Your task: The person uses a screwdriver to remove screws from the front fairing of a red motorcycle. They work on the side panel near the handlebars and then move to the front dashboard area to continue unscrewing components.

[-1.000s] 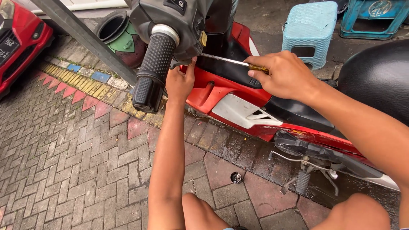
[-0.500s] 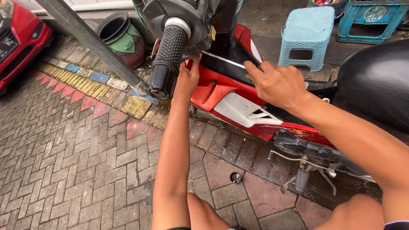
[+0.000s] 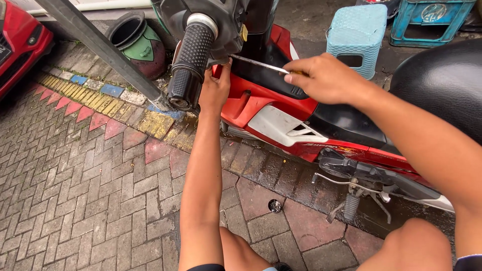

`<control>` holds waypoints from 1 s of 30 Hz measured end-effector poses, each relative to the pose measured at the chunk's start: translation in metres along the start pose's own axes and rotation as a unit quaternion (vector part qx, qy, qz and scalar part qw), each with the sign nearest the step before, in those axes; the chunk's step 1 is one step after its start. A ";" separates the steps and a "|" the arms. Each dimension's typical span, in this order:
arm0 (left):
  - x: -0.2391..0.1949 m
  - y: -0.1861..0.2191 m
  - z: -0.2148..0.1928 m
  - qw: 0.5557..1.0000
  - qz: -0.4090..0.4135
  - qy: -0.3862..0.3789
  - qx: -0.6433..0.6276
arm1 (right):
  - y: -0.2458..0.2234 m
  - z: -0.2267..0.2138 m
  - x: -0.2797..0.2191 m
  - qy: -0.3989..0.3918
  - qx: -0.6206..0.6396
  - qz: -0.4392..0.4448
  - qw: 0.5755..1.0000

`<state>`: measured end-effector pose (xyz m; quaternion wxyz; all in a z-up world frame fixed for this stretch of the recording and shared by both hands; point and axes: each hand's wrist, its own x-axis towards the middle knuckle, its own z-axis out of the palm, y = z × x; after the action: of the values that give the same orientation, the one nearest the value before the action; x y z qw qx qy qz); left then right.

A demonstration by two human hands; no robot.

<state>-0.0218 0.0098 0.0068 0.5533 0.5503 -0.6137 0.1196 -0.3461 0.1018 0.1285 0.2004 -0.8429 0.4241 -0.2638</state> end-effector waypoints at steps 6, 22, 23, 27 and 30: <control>0.002 0.006 -0.010 1.000 0.007 0.000 0.001 | 0.012 -0.009 0.012 -0.109 0.311 0.104 0.938; 0.012 -0.010 0.011 0.982 0.161 0.087 -0.041 | 0.020 0.025 -0.008 0.114 -0.212 -0.130 0.962; 0.014 -0.003 0.008 0.981 0.167 0.093 -0.038 | 0.023 0.025 -0.005 0.096 -0.149 -0.113 0.978; 0.011 -0.017 0.013 0.984 0.153 0.082 -0.051 | 0.017 0.026 -0.012 0.177 -0.271 -0.180 0.929; 0.007 -0.003 0.005 0.985 0.139 0.072 -0.069 | 0.054 0.052 -0.002 0.274 -0.449 -0.217 0.822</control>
<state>-0.0208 0.0009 0.0097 0.6110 0.4103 -0.6492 0.1919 -0.3480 0.0793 0.0573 -0.3869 -0.8029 0.3390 -0.3014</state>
